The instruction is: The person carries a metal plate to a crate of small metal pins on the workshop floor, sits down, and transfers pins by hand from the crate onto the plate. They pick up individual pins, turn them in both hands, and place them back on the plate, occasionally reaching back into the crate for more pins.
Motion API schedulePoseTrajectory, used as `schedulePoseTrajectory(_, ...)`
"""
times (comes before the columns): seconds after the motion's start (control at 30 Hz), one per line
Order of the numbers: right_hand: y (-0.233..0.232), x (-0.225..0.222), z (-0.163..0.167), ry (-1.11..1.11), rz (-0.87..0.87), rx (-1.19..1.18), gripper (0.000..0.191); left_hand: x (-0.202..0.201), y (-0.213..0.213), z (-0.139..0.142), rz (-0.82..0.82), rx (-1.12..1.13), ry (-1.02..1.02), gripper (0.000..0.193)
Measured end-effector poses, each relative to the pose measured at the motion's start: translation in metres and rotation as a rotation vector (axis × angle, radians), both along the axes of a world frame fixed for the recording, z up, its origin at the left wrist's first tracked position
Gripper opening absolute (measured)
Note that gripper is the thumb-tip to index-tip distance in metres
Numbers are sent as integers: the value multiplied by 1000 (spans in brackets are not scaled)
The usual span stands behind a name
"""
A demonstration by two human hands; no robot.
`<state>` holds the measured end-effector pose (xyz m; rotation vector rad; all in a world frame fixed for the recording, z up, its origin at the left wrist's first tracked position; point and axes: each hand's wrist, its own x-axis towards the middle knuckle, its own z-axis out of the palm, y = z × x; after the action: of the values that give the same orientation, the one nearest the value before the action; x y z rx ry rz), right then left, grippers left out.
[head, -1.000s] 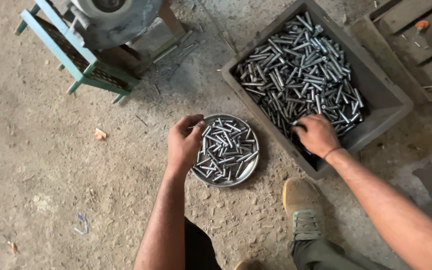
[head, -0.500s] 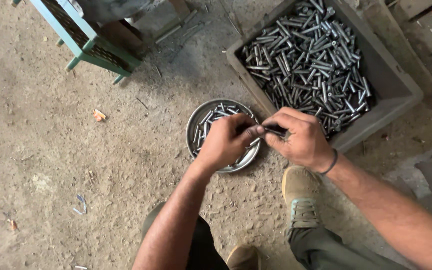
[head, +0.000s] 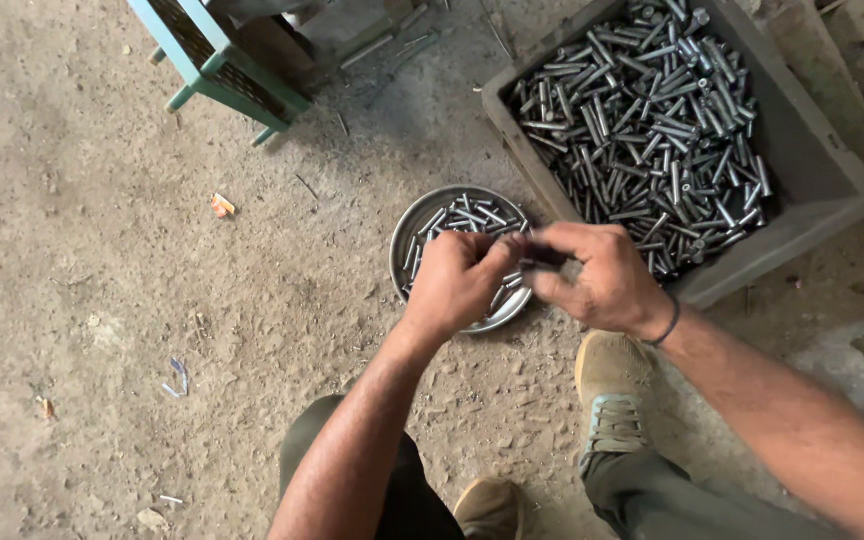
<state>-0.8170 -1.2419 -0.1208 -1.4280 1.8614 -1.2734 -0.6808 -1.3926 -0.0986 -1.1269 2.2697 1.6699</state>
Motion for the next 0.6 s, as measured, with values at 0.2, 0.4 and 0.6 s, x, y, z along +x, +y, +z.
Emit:
schedulePoseTrajectory(0.2, -12, 9, 8, -157, -57, -2, 19, 7, -2, 7, -27, -41, 133, 45)
schedulePoseTrajectory(0.4, -13, 4, 13, -77, 6, -86, 21, 12, -8, 16, -102, -31, 147, 38)
schedulePoseTrajectory(0.6, -7, -8, 9, -105, 52, -26, 18, 13, -8, 20, -58, -88, 135, 37)
